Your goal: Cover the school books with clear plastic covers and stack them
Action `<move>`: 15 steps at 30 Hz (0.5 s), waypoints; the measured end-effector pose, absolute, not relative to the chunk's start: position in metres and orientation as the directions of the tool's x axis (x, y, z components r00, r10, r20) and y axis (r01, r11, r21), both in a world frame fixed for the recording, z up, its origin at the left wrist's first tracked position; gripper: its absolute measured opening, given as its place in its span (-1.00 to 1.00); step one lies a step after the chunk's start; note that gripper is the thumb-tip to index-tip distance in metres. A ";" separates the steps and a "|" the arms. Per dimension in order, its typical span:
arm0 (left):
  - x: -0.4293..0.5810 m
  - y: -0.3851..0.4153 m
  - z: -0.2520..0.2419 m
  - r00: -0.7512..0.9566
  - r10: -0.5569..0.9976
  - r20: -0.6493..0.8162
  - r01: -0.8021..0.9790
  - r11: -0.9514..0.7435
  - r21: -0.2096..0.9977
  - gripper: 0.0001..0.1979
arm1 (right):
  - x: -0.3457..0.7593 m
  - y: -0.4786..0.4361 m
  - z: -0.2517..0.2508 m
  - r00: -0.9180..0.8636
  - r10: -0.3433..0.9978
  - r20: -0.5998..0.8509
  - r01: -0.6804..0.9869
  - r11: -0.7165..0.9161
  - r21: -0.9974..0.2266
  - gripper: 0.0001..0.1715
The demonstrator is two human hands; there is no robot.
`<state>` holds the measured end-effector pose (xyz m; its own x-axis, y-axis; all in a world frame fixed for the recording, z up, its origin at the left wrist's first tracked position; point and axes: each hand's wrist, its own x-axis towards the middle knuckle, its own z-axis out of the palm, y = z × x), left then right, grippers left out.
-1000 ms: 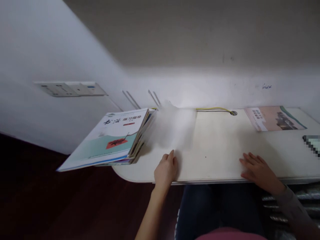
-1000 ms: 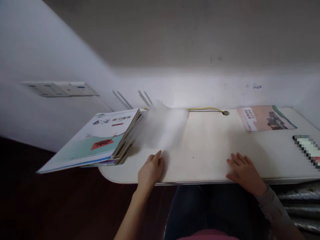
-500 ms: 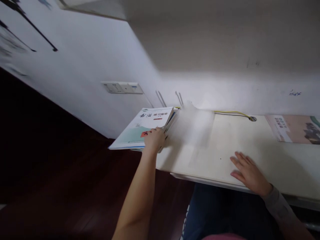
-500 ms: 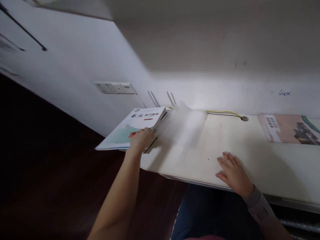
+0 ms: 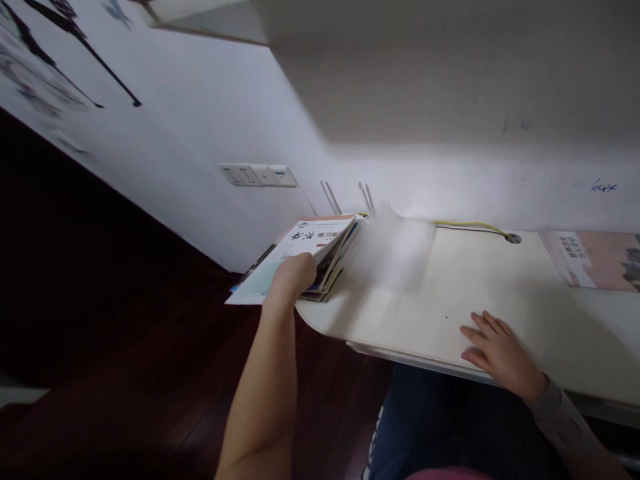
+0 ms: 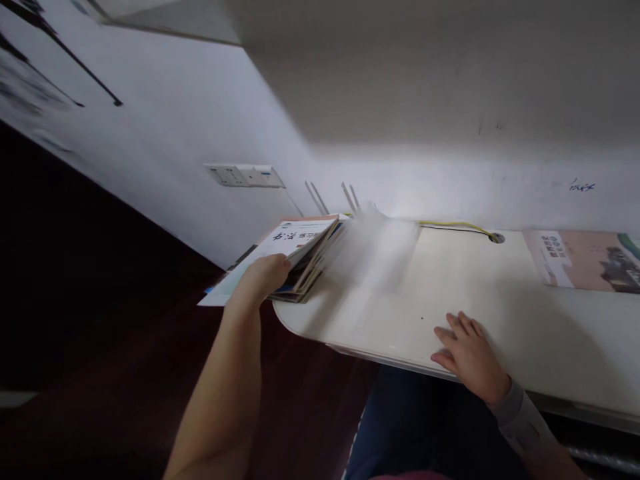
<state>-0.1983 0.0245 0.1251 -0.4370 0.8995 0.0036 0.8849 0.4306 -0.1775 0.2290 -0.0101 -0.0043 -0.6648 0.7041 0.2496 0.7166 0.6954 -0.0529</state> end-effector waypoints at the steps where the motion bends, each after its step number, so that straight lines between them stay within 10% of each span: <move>1: -0.196 0.026 0.125 -0.459 0.888 0.029 0.871 0.457 -0.182 -0.61 | 0.229 -0.010 -0.003 -0.664 0.704 0.250 0.716 0.696 -0.058 -0.53; 15: -0.140 -0.026 0.190 -0.539 0.599 0.592 0.779 0.622 0.079 -0.63 | 0.248 -0.004 -0.016 -0.594 0.742 0.310 0.765 0.641 -0.067 -0.38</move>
